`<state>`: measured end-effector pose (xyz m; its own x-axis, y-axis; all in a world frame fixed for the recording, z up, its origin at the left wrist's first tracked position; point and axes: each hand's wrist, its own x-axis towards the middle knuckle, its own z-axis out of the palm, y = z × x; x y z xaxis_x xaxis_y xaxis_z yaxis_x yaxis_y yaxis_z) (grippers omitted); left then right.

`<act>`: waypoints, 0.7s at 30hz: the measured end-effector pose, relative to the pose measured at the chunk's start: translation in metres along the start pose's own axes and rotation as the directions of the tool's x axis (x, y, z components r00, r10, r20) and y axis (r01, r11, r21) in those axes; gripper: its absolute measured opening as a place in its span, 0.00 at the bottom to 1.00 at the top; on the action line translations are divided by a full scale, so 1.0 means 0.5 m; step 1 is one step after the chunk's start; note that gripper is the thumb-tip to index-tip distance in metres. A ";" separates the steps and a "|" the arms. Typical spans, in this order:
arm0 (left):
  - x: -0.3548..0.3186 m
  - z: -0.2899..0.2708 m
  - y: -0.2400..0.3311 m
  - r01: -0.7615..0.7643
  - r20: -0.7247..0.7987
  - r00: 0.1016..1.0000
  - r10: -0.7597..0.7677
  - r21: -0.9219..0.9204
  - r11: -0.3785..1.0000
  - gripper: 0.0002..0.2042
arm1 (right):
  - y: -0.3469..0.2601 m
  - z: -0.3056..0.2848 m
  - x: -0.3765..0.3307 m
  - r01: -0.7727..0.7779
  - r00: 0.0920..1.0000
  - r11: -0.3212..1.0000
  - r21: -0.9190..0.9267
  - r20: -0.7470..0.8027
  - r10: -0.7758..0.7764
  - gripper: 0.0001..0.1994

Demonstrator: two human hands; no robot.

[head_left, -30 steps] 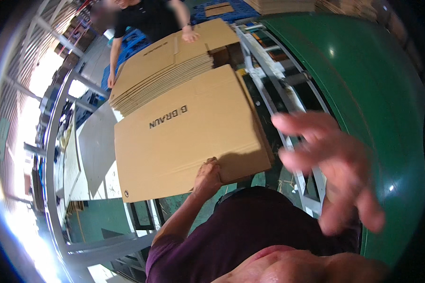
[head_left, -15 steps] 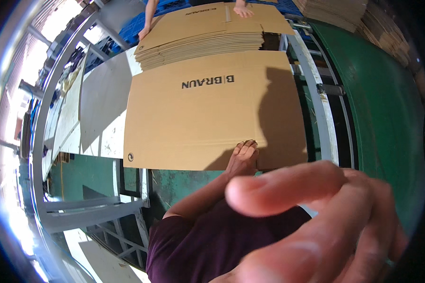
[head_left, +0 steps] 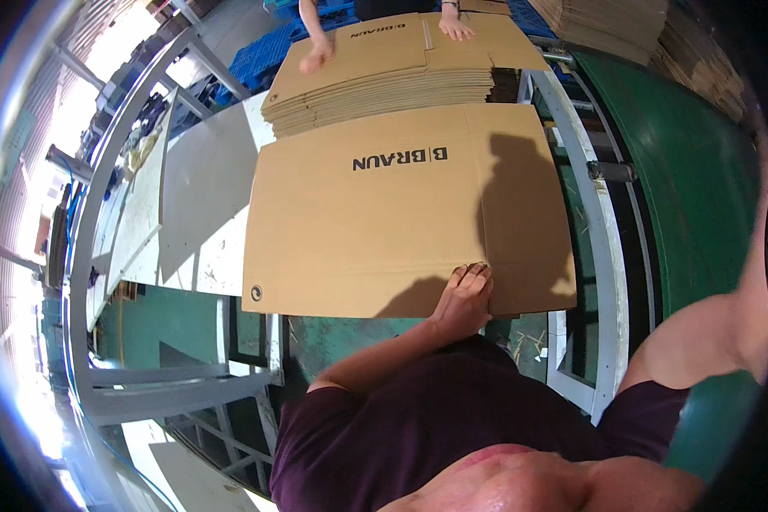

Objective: The person folds flat cardboard sheets on a green conveyor belt. They align the cardboard, fold the side flaps inward, and then fold the top and bottom flaps to create a box shape. The person then places the folded cardboard onto the conveyor belt to move it along the line.

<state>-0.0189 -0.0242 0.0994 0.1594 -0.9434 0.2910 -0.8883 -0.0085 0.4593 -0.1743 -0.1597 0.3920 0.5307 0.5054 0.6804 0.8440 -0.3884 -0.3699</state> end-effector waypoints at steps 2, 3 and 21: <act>0.004 -0.003 0.002 0.006 0.062 0.998 -0.007 0.003 1.000 0.31 | -0.017 -0.006 -0.005 0.005 1.000 0.999 -0.040 -0.031 -0.007 0.22; 0.004 -0.003 0.002 0.011 0.091 0.996 -0.012 0.017 1.000 0.31 | -0.025 -0.011 -0.008 0.014 0.999 0.998 -0.058 -0.050 -0.017 0.22; 0.002 0.014 0.012 0.061 0.193 0.977 -0.086 0.134 0.989 0.32 | -0.120 -0.067 -0.085 0.024 0.982 0.956 -0.292 -0.174 -0.078 0.22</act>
<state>-0.0272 -0.0277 0.0967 0.1490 -0.9854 0.0824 -0.9268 -0.1101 0.3590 -0.2502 -0.1837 0.4066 0.4415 0.3921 0.8071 0.7971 -0.5843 -0.1522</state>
